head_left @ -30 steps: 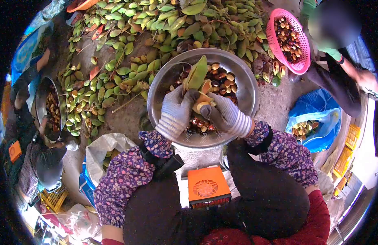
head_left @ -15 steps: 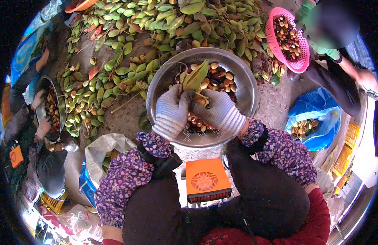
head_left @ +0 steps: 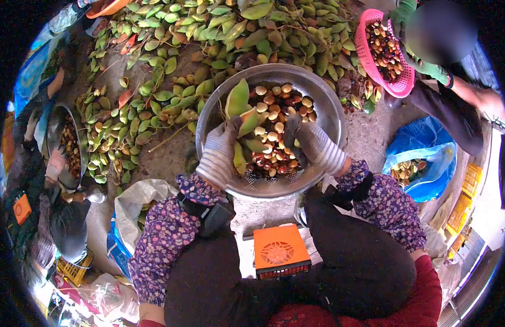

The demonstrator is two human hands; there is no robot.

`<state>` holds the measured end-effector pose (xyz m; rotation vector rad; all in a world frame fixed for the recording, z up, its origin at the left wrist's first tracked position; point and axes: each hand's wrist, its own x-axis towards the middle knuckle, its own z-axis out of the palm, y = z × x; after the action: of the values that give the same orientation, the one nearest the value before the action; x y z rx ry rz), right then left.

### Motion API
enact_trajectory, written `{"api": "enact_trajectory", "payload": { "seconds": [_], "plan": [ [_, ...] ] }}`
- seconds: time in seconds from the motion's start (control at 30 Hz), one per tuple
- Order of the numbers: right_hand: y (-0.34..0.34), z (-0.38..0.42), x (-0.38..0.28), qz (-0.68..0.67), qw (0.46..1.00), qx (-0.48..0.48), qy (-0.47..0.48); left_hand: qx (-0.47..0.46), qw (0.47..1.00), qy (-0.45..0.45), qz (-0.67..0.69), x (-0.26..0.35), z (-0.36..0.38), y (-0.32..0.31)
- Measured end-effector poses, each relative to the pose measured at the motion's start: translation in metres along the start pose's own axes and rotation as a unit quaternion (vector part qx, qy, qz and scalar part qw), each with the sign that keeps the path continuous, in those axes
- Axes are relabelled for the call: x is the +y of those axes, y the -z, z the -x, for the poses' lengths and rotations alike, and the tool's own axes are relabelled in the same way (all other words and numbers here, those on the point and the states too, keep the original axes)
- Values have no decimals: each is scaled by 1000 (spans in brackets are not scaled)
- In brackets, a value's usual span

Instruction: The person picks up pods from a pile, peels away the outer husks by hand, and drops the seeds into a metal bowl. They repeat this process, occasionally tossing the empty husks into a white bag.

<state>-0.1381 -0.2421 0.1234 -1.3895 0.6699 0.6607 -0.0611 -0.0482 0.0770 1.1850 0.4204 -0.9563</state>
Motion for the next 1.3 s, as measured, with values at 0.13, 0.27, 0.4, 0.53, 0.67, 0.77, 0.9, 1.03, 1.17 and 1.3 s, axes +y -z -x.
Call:
{"api": "enact_trajectory", "payload": {
  "seconds": [0.13,0.27,0.4,0.53,0.67,0.77,0.9,1.03,1.17,1.3],
  "plan": [
    [-15,5,12,-27,994,-78,65,-96,970,130,185,-9,-1,-4],
    [-32,-1,13,217,953,-2,210,-79,988,34,131,5,13,-23],
    [-32,-5,6,16,985,16,171,-80,991,-21,103,-5,-1,-10],
    [-23,-1,-2,-18,1000,12,22,-5,991,-124,-50,-5,1,-18],
    [-20,-6,-6,-139,989,35,-27,-17,984,-142,-110,11,14,-26],
    [-15,-10,0,-141,986,43,-83,-48,951,-187,-242,7,11,-21],
    [-25,-40,47,-24,976,181,120,-68,898,-251,-355,16,22,-28],
    [0,-47,63,-17,963,65,262,-50,873,-316,-368,14,23,-36],
    [-12,-37,46,-99,975,48,194,-57,916,-256,-304,14,19,-33],
    [-23,-16,6,47,983,56,168,-44,941,-230,-244,7,16,-33]
  ]
}}
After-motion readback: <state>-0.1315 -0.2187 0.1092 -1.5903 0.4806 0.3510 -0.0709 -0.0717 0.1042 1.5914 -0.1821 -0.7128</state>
